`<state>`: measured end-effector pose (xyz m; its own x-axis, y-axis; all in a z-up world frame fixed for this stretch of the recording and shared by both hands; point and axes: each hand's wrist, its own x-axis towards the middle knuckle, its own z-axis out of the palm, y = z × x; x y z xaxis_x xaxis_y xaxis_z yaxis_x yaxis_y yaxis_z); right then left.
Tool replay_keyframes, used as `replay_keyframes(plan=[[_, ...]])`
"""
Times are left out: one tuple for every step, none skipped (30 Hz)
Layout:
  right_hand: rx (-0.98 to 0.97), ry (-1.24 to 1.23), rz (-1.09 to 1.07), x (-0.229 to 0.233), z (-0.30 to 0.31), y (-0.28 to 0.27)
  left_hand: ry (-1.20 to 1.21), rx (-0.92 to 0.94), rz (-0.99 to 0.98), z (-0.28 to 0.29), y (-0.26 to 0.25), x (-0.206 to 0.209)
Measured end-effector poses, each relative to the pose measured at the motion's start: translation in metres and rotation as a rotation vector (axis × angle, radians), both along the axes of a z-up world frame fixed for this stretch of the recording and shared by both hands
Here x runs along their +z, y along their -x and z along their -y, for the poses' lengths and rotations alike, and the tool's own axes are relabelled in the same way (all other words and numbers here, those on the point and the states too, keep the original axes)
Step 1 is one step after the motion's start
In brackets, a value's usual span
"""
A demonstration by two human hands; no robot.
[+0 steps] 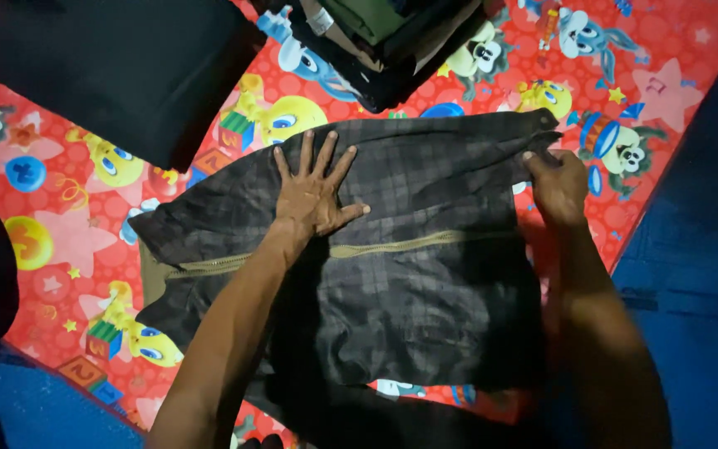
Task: The recorder folds several items of laundry, including a checkered jacket and athletic pants, on a patterned mat on the floor.
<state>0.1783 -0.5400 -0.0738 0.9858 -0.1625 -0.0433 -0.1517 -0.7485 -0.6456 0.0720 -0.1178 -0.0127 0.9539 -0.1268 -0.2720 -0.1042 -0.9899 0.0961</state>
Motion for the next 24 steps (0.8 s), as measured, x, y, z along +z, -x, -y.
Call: replay_keyframes(plan=[[0.001, -0.003, -0.002, -0.02, 0.007, -0.001, -0.003, 0.001, -0.002, -0.001, 0.001, 0.0], [-0.039, -0.092, 0.084, -0.04, 0.014, -0.002, 0.009, 0.002, 0.007, -0.002, 0.001, 0.001], [-0.084, -0.18, 0.177, -0.058, 0.023, -0.005, 0.022, -0.004, 0.023, -0.002, -0.003, 0.002], [-0.09, -0.181, 0.183, -0.064, 0.03, -0.009, 0.021, -0.011, 0.028, -0.002, -0.006, 0.003], [-0.133, -0.196, 0.272, -0.07, 0.037, -0.009, 0.023, -0.002, 0.007, -0.001, -0.005, 0.002], [-0.176, -0.21, 0.362, -0.076, 0.044, -0.009, 0.025, 0.006, -0.014, -0.001, -0.003, 0.001], [-0.177, -0.21, 0.361, -0.081, 0.047, -0.007, 0.024, 0.006, -0.016, 0.0, -0.002, 0.002], [-0.229, -0.238, 0.326, -0.085, 0.049, -0.005, 0.017, 0.009, 0.006, 0.0, -0.002, 0.002], [-0.278, -0.268, 0.294, -0.088, 0.051, -0.006, 0.008, 0.014, 0.031, -0.001, -0.003, 0.004], [-0.277, -0.27, 0.295, -0.077, 0.041, -0.002, 0.007, 0.015, 0.032, -0.001, -0.004, 0.005], [-0.26, -0.215, 0.312, -0.065, 0.032, 0.002, 0.01, 0.017, 0.022, 0.0, -0.004, 0.005], [-0.243, -0.16, 0.327, -0.053, 0.023, 0.007, 0.013, 0.019, 0.011, 0.001, -0.004, 0.005], [-0.241, -0.159, 0.328, -0.048, 0.019, 0.01, 0.015, 0.021, 0.012, 0.001, -0.003, 0.007], [-0.163, -0.026, 0.416, -0.042, 0.015, 0.014, 0.011, 0.021, -0.014, 0.001, -0.002, 0.008], [-0.078, 0.102, 0.502, -0.037, 0.009, 0.016, 0.005, 0.027, -0.04, -0.001, 0.0, 0.01], [-0.07, 0.099, 0.503, -0.041, 0.007, 0.013, 0.004, 0.035, -0.04, -0.006, 0.009, 0.002], [-0.02, 0.131, 0.528, -0.045, 0.006, 0.013, 0.069, 0.042, 0.137, -0.011, 0.018, -0.005], [0.031, 0.163, 0.552, -0.05, 0.006, 0.014, 0.133, 0.051, 0.315, -0.014, 0.028, -0.013], [0.03, 0.164, 0.55, -0.047, 0.004, 0.014, 0.134, 0.049, 0.313, -0.021, 0.037, -0.014], [-0.022, 0.084, 0.427, -0.045, 0.001, 0.013, 0.122, 0.232, 0.38, -0.027, 0.046, -0.015], [-0.071, 0.006, 0.309, -0.041, 0.0, 0.011, 0.113, 0.415, 0.45, -0.033, 0.053, -0.016], [-0.072, 0.009, 0.312, -0.034, 0.0, 0.011, 0.117, 0.415, 0.453, -0.045, 0.059, -0.021], [-0.095, -0.065, 0.193, -0.028, -0.003, 0.011, 0.107, 0.507, 0.453, -0.059, 0.068, -0.027], [-0.115, -0.138, 0.073, -0.022, -0.006, 0.012, 0.098, 0.599, 0.452, -0.074, 0.077, -0.032]])
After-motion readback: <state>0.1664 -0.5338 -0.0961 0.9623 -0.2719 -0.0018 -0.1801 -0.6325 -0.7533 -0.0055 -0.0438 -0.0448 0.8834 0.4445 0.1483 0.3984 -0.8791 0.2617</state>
